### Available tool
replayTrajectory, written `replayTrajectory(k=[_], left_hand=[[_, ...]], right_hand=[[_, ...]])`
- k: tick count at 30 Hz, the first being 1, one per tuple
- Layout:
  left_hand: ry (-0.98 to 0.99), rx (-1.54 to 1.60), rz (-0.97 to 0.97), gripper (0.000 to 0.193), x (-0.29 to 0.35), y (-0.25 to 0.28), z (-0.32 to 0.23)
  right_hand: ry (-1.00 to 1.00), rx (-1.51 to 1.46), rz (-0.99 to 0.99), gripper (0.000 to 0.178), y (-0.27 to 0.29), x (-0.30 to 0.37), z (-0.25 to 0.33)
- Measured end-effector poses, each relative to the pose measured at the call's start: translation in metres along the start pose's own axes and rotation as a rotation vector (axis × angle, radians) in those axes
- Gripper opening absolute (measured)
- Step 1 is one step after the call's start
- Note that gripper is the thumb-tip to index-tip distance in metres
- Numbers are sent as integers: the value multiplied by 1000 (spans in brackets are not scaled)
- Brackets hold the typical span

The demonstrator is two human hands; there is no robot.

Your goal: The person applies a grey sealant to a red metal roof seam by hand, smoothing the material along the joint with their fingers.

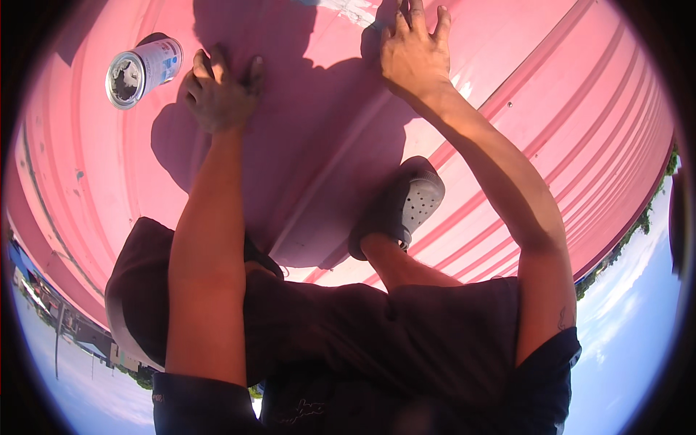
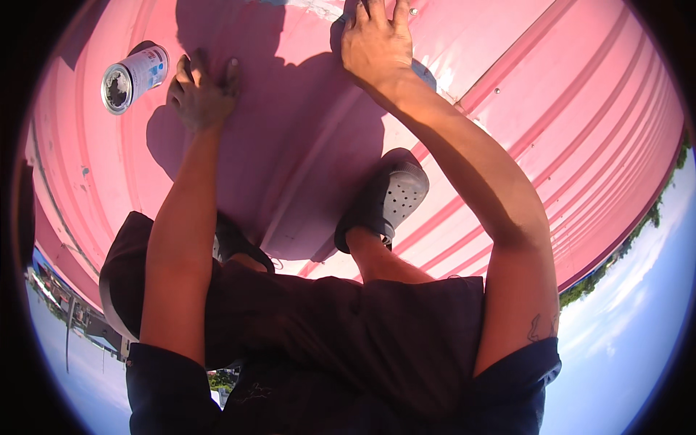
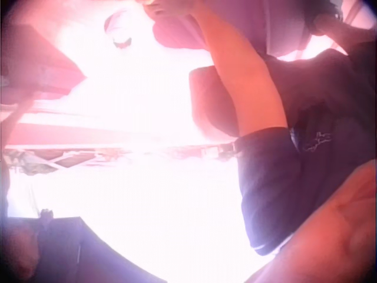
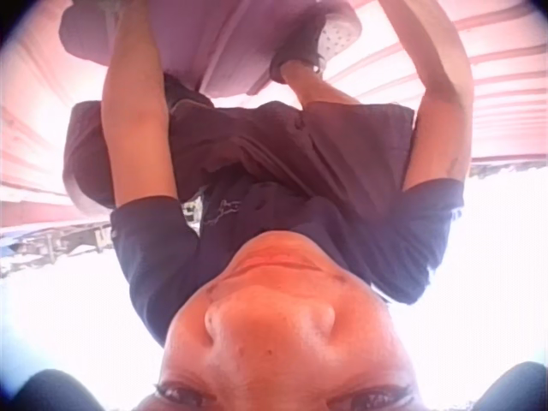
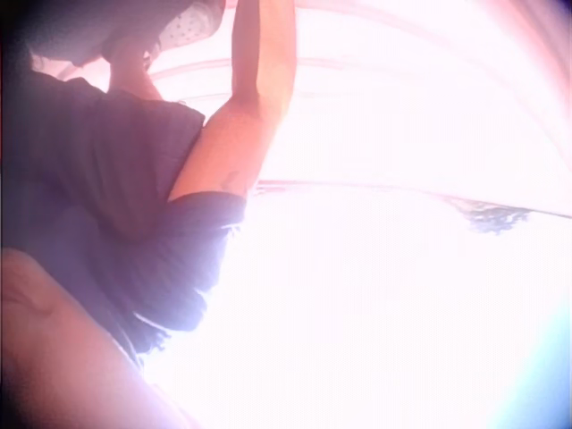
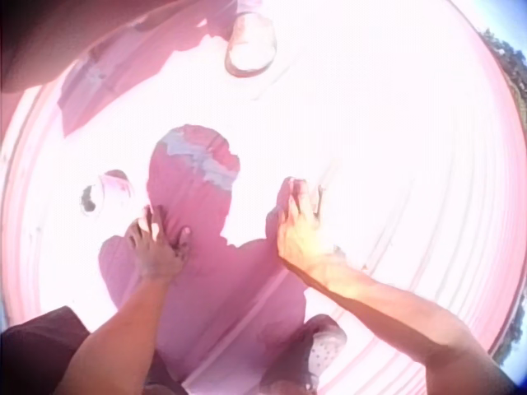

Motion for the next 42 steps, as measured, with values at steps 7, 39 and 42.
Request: replayTrajectory(k=[7, 39, 42], left_hand=[[4, 66, -57, 76, 2, 6, -4], [61, 27, 60, 74, 0, 2, -2], [44, 21, 33, 74, 1, 3, -2]], right_hand=[[-105, -333, 360, 53, 10, -12, 32], [22, -754, -416, 49, 18, 50, -45], [-9, -438, -214, 47, 26, 59, -50]])
Point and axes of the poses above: each hand's wrist, its own x-axis away from the middle knuckle, its own y-axis out of the back of the hand, z = x × y, the point moved 8 cm from there along -x, towards the middle knuckle, and after that the axes turned 5 degrees about -y, right-handed, at the moved point
